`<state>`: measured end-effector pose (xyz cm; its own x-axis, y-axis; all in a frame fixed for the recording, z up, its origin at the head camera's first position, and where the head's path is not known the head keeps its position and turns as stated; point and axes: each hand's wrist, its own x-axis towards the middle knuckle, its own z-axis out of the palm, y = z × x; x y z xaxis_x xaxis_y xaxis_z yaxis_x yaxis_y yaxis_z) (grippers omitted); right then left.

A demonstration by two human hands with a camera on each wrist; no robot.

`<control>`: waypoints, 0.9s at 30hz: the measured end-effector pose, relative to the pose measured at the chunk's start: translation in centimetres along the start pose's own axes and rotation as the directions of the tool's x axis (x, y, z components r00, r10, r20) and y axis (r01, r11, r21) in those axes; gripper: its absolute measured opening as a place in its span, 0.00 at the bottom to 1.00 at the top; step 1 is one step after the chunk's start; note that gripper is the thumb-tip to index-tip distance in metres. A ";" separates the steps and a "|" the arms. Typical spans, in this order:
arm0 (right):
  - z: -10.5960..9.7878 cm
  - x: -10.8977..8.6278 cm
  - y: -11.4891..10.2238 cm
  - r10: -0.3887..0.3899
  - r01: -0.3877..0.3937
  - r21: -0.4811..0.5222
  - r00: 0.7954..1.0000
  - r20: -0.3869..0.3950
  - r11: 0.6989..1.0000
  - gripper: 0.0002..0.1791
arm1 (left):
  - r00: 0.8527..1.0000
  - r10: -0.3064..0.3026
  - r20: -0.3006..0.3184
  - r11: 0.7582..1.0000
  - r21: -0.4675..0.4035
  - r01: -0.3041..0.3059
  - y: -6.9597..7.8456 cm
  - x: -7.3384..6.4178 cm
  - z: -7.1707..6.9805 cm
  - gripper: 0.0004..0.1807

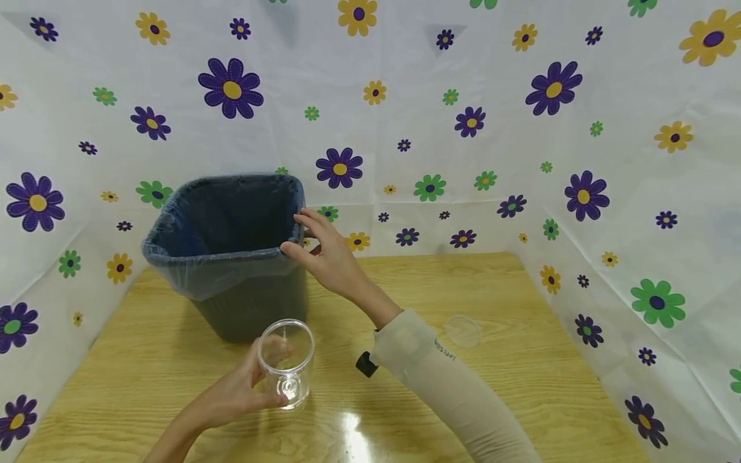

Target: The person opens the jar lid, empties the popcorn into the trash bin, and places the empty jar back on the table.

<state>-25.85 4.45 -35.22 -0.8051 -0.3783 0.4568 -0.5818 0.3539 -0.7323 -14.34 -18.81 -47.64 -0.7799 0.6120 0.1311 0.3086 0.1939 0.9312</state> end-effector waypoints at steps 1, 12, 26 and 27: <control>0.0 0.0 0.0 -0.001 0.001 0.002 1.000 0.001 1.000 0.34 | 1.000 -0.003 0.006 1.000 -0.005 0.003 -0.1 0.0 0.0 0.46; -0.2 0.0 0.0 0.007 -0.007 0.007 1.000 0.005 1.000 0.34 | 0.997 -0.022 0.068 1.000 -0.005 0.023 -0.6 0.0 0.5 0.48; -0.3 0.0 0.0 0.001 -0.001 0.006 1.000 0.009 1.000 0.33 | 0.993 -0.035 0.110 0.999 0.012 0.034 -1.3 -0.2 1.0 0.51; -0.3 0.0 0.0 -0.002 0.002 0.006 1.000 0.009 1.000 0.33 | 0.993 -0.036 0.109 0.999 0.009 0.036 -1.3 -0.3 1.1 0.51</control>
<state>-25.90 4.66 -35.09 -0.8030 -0.3869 0.4533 -0.5825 0.3482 -0.7345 -13.92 -18.36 -49.25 -0.7266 0.6844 0.0593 0.2856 0.2225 0.9322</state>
